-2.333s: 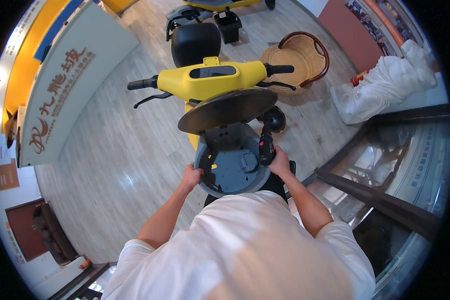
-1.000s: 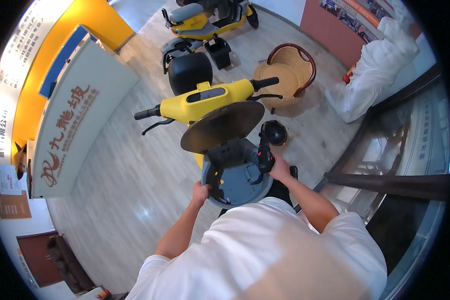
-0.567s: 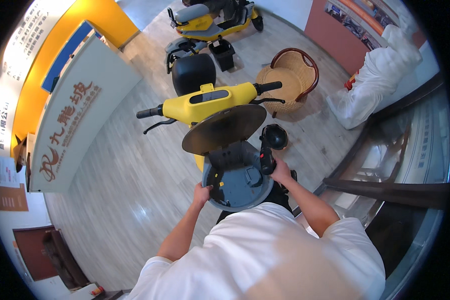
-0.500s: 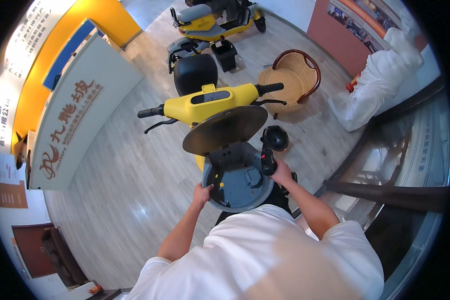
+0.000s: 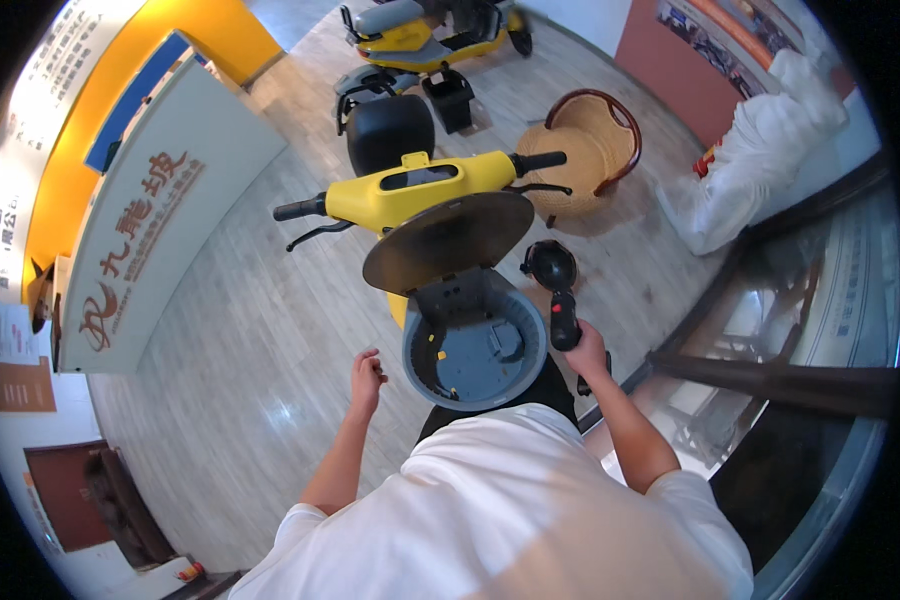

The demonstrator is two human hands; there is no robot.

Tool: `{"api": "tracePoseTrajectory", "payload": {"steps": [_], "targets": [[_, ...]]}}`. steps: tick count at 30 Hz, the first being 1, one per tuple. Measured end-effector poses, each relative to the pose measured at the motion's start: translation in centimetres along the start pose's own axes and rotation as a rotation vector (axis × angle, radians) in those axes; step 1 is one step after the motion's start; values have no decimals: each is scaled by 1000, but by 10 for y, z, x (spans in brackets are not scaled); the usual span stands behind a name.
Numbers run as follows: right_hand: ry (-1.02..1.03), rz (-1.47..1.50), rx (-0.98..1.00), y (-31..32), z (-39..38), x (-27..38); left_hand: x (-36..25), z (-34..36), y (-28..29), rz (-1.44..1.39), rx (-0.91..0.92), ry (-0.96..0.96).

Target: Using a power drill to remove parts from a scooter and then inspecting the internal battery compartment.

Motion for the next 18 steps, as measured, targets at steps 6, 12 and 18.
{"api": "tracePoseTrajectory", "payload": {"steps": [6,12,18], "targets": [[161,186,-40,49,-18,31,-114,-42,-7,-343,262,-25],[523,167,234,60,-24,139,-197,-83,-50,-973,666,117],[398,514,556,49,-43,239,-221,-105,-87,-1101,800,224]]}}
Point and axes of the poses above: each hand's wrist, its own z-axis towards the middle knuckle, its own y-axis out of the back of the hand, x = y × z, the point moved 6 cm from there along z, towards the middle knuckle, and after that the axes turned 11 degrees about -x, right-handed, at the moved point
